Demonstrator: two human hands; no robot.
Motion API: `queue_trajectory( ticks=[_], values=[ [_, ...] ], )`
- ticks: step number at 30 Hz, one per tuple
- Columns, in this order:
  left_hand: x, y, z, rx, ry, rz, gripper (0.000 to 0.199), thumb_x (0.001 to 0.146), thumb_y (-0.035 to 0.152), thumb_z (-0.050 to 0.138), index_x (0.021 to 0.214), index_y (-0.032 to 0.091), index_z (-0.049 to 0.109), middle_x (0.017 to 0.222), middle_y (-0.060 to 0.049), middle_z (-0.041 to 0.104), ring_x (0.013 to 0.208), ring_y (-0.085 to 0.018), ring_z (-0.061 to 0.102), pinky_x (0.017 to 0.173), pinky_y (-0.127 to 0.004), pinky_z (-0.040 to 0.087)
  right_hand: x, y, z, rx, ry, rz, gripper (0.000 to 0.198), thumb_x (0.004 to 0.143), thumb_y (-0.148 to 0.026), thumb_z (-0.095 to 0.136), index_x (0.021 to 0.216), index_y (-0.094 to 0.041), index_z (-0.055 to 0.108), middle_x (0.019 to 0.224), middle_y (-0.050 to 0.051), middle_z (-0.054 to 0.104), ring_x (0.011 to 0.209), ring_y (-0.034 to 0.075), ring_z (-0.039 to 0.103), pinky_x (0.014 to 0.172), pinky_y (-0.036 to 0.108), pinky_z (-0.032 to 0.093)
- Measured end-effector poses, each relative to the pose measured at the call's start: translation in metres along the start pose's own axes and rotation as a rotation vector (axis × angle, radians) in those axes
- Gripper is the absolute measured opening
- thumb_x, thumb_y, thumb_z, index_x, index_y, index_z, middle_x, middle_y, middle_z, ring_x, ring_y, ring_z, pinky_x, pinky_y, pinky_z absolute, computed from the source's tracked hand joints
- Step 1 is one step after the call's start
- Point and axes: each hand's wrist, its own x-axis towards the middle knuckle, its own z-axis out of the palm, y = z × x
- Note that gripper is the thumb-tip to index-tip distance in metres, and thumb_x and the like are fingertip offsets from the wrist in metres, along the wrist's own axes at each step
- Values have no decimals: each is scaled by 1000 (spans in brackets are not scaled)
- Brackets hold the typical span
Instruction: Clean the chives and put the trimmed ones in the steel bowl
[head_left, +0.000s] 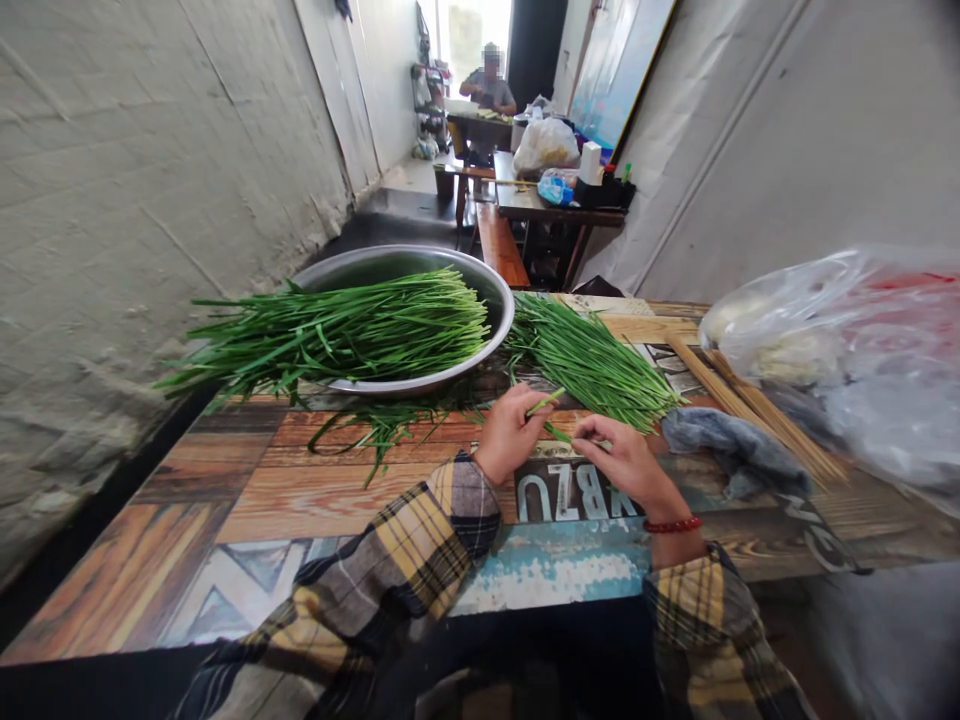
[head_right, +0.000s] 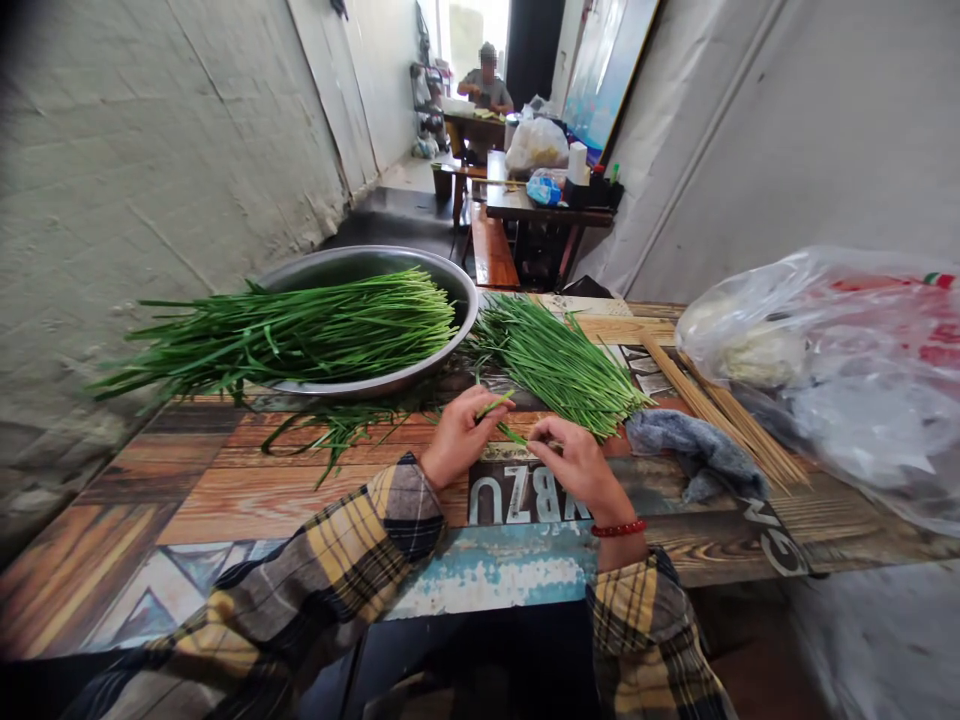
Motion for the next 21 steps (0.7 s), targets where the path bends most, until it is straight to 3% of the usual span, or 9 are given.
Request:
queue_trajectory(
  ticks=[7,12,19,21],
  values=[
    [-2,1,0,67,-262,-8,19,84,32,61,82,19,74,70,-1,55,69,-13,52,62,-24,37,-2,4,4,353,125,162,20,80,-41,64,86,-21,66,83,2,68,74,16,62,69,30,49],
    [-1,1,0,8,-253,-54,16,83,26,62,79,16,73,70,0,58,69,-12,54,64,-24,37,1,0,7,545,188,218,28,79,-43,66,96,-21,63,84,2,69,74,16,64,70,31,52],
    [-1,-2,3,9,-187,-49,16,82,24,62,71,15,70,67,0,55,67,-12,52,62,-24,36,3,3,12,304,190,146,39,74,-38,70,109,-23,59,88,3,69,79,18,66,78,34,53],
    [0,-3,3,8,-161,-64,18,82,22,61,66,14,67,67,0,55,67,-12,52,63,-24,36,4,8,12,226,245,150,37,75,-38,69,109,-24,60,87,2,69,78,17,66,77,33,52]
  ],
)
